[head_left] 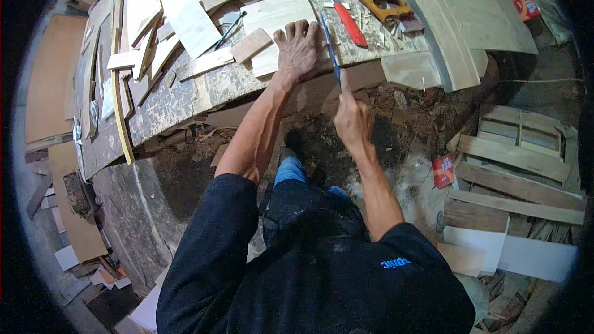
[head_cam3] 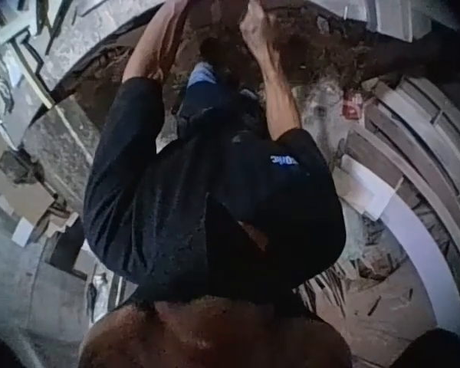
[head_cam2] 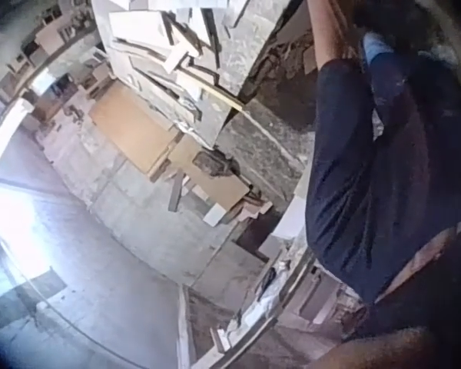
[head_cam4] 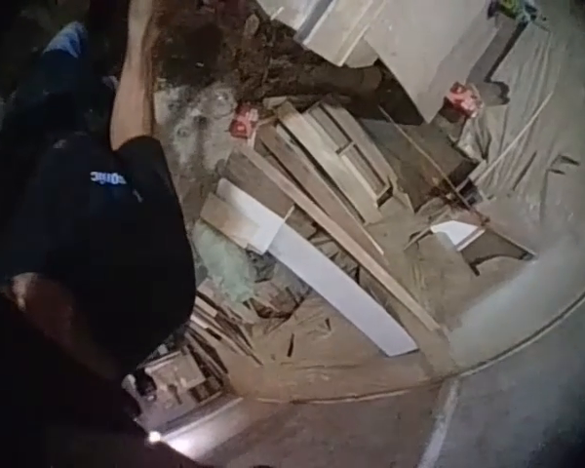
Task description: The person cuts a wooden piece with a hand saw and then sands the edges of the wood using sandpaper.
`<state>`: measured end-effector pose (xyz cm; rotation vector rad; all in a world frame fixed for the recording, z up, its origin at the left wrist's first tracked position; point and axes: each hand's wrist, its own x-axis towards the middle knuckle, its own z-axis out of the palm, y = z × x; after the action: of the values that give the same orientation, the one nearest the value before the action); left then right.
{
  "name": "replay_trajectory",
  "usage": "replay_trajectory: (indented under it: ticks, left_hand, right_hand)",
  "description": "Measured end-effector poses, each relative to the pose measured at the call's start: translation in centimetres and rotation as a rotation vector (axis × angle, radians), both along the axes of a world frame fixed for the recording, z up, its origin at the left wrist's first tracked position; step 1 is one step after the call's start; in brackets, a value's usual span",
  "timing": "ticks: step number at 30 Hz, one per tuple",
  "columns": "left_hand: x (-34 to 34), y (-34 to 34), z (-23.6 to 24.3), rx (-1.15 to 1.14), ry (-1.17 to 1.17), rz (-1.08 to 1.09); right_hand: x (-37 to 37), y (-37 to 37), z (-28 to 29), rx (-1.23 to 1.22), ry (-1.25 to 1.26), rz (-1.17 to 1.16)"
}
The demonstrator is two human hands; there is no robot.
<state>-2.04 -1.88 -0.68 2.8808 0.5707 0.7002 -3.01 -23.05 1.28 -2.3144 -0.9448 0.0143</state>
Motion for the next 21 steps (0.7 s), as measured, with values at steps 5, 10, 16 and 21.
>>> replay_trajectory:
  ticks: [5,10,16,21]
  left_hand:
    - [-0.1,-0.1,-0.3,0.004,-0.024,0.018]
    - [-0.1,0.0,-0.2,0.025,-0.024,0.001]
    - [-0.2,0.0,-0.5,0.006,-0.023,0.015]
    - [0.0,-0.1,-0.4,0.017,-0.057,-0.019]
  right_hand:
    - [1.2,2.5,2.1,-0.1,0.054,-0.027]
    - [-0.2,-0.2,0.8,-0.017,0.012,-0.018]
    - [0.2,1.5,1.9,-0.056,-0.004,0.005]
    - [2.0,3.1,3.6,-0.201,0.116,-0.023]
